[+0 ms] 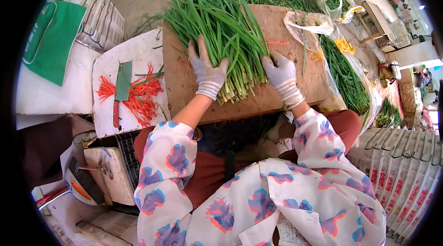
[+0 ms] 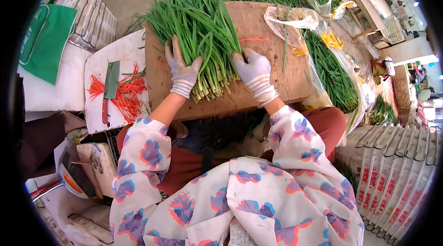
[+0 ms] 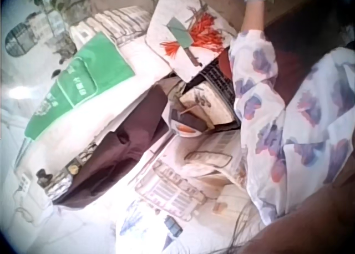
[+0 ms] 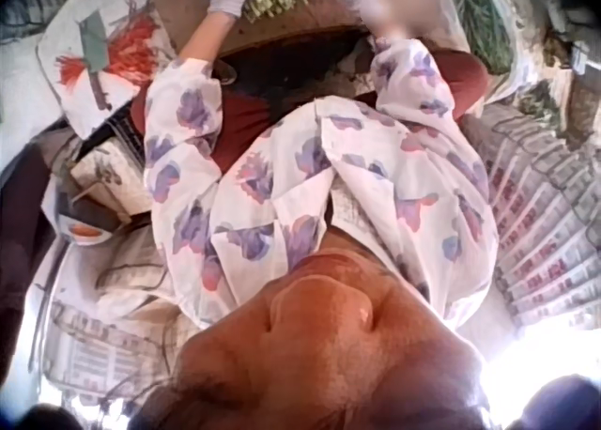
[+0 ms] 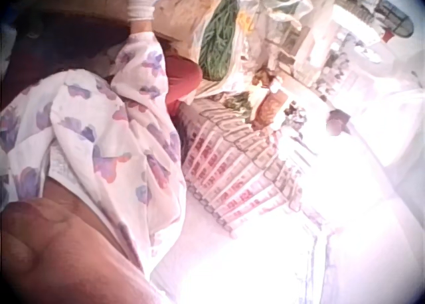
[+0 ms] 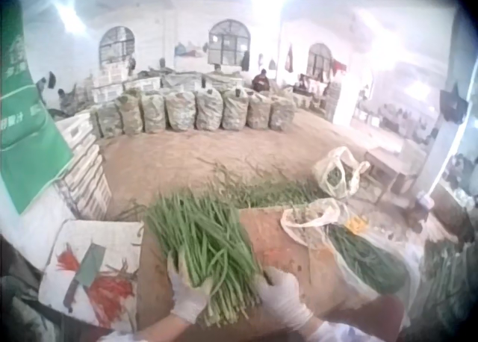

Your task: The person sorts bunches of garlic chives by hand, stripping away damaged leaves and aligning the stems on a wooden board.

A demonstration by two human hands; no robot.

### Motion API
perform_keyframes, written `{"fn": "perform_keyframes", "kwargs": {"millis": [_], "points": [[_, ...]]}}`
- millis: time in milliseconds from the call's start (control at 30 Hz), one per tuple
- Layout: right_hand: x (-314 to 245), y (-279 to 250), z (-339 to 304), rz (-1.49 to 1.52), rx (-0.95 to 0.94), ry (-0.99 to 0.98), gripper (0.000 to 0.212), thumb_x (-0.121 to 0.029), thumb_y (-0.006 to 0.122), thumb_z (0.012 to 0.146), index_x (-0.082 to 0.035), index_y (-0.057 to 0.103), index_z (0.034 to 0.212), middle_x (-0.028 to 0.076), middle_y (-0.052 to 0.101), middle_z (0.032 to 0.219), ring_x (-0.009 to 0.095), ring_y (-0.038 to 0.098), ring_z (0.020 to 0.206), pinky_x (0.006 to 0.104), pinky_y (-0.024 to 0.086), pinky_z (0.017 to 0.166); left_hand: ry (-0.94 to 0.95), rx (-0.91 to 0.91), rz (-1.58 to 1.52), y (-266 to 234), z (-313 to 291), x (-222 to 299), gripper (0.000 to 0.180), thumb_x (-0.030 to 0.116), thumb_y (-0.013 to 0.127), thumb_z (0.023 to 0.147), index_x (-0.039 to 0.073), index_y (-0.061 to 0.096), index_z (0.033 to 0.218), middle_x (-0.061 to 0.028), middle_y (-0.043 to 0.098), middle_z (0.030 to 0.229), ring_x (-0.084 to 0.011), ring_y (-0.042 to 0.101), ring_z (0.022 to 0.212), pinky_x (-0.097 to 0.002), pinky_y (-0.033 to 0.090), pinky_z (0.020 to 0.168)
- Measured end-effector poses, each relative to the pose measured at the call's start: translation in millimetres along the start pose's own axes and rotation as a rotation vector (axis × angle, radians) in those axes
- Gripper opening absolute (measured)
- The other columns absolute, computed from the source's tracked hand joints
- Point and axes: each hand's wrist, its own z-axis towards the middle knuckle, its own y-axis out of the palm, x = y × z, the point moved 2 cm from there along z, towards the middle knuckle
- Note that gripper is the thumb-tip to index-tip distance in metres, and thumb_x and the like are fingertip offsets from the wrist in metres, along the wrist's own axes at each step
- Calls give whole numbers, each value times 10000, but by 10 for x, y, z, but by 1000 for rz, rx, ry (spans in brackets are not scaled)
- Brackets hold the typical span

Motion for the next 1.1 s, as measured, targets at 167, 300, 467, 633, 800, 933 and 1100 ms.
{"fn": "perform_keyframes", "kwargs": {"millis": [167, 300, 467, 633, 800, 933, 1100], "points": [[-397, -216, 92, 437, 108, -35, 276, -216, 649, 805, -11, 551, 647, 83, 424, 465, 110, 386, 446, 294, 350, 436, 31, 39, -16, -34, -24, -4, 942, 149, 710, 673, 169, 166, 1442, -250, 137, 1433, -410, 236, 1294, -423, 255, 1063], [-625, -361, 242, 291, 230, -218, 221, -203, 632, 825, -46, 548, 695, 69, 446, 459, 153, 427, 391, 311, 362, 402, 9, 44, -14, -2, -14, 36, 926, 150, 700, 684, 155, 167, 1441, -258, 148, 1429, -412, 234, 1295, -424, 249, 1065], [-710, 87, -114, -326, -8, -290, 394, -279, 533, 830, -46, 476, 1143, 132, 559, 521, 306, 573, 450, 425, 462, 448, -7, 94, -31, 16, -52, -20, 844, 246, 651, 732, 75, 199, 1423, -273, 180, 1411, -434, 223, 1291, -462, 215, 1068], [-648, 436, -483, -477, -259, -353, 515, -274, 515, 814, 36, 434, 1217, 160, 598, 581, 326, 595, 508, 436, 475, 496, 7, 89, -146, 9, -52, -88, 754, 363, 560, 838, 60, 191, 1420, -299, 164, 1405, -435, 207, 1299, -463, 196, 1068], [-691, 483, -455, -557, -397, -299, 548, -258, 526, 803, 48, 403, 1240, 167, 606, 615, 350, 588, 516, 446, 479, 516, -103, -7, -53, 2, -53, 85, 1035, 389, 738, 659, 77, 122, 1431, -299, 100, 1418, -443, 163, 1310, -457, 179, 1080], [-748, 372, -517, -456, -316, -433, 522, -308, 533, 826, 12, 427, 1225, 168, 615, 651, 362, 596, 553, 456, 479, 531, -191, 35, -132, -30, -38, -4, 1083, 309, 767, 616, 95, 93, 1437, -286, 78, 1428, -434, 180, 1307, -443, 216, 1076], [-794, -32, -426, -166, -354, -224, 356, -277, 580, 819, -63, 557, 1102, 173, 636, 773, 317, 629, 666, 407, 505, 625, -242, 74, -170, -74, -69, -75, 1038, 238, 731, 650, 98, 76, 1442, -274, 75, 1436, -424, 193, 1310, -429, 243, 1070]]}}
